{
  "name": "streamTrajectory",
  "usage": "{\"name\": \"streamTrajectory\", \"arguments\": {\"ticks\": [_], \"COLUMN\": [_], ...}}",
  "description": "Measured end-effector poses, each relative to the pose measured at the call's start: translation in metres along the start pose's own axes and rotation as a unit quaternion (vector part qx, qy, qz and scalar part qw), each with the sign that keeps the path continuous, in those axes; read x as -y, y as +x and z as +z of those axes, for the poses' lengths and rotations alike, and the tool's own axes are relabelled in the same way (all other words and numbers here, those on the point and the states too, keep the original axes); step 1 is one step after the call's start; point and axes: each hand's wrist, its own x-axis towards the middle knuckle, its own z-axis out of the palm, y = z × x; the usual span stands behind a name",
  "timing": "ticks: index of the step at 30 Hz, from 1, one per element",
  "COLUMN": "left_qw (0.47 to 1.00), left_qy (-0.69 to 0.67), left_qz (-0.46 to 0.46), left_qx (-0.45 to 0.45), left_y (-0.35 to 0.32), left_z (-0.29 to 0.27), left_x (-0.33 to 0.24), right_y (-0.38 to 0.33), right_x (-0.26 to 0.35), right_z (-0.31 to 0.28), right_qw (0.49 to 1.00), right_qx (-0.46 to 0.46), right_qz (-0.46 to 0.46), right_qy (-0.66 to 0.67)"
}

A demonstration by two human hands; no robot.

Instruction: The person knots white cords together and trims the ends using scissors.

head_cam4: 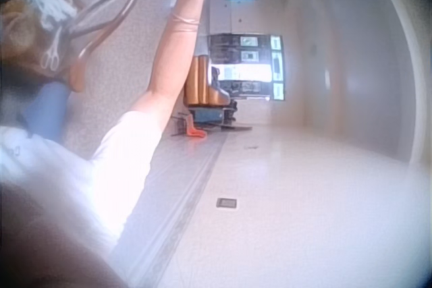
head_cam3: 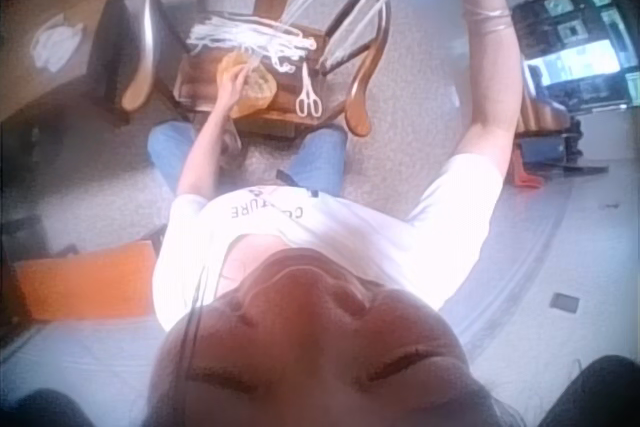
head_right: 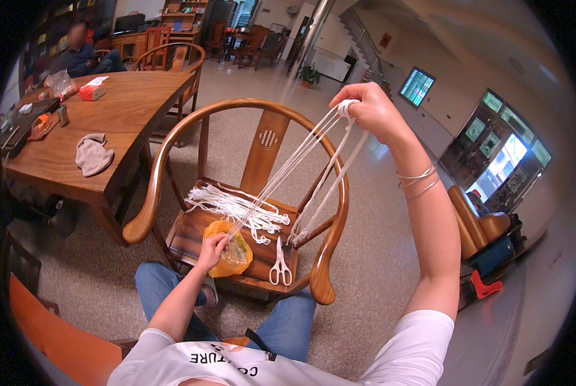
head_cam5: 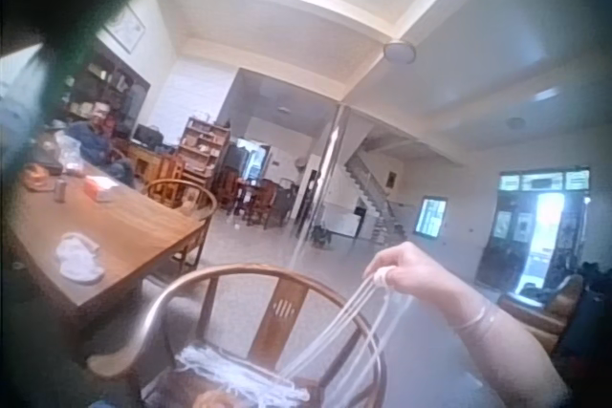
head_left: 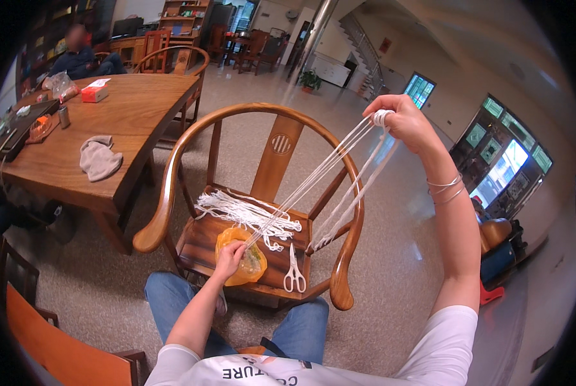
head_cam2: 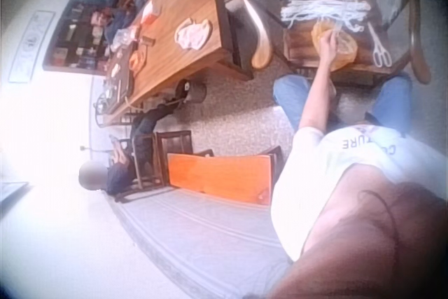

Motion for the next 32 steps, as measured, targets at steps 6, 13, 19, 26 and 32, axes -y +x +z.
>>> {"name": "streamTrajectory", "arguments": {"ticks": [6,13,19,26,32], "left_qw": [1.0,0.995,0.986,0.981,0.94], "left_qy": [-0.001,0.081,0.076,-0.024,-0.279], "left_qz": [-0.009,-0.013,-0.031,0.188,0.101], "left_qx": [0.003,0.052,0.147,0.045,0.17], "left_y": [0.0,-0.003,0.005,0.079,0.094], "left_z": [-0.002,0.001,-0.018,-0.013,0.022], "left_x": [-0.005,-0.002,0.006,-0.229,-0.288], "right_y": [-0.001,-0.003,-0.011,-0.031,-0.046], "right_x": [0.004,0.019,0.032,0.036,0.034], "right_z": [0.003,0.012,0.03,0.055,0.073], "right_qw": [1.0,0.993,0.99,0.992,0.994], "right_qx": [-0.007,-0.018,-0.021,0.006,0.026], "right_qz": [-0.005,-0.091,-0.108,-0.121,-0.092], "right_qy": [-0.01,-0.077,-0.084,-0.044,0.049]}}
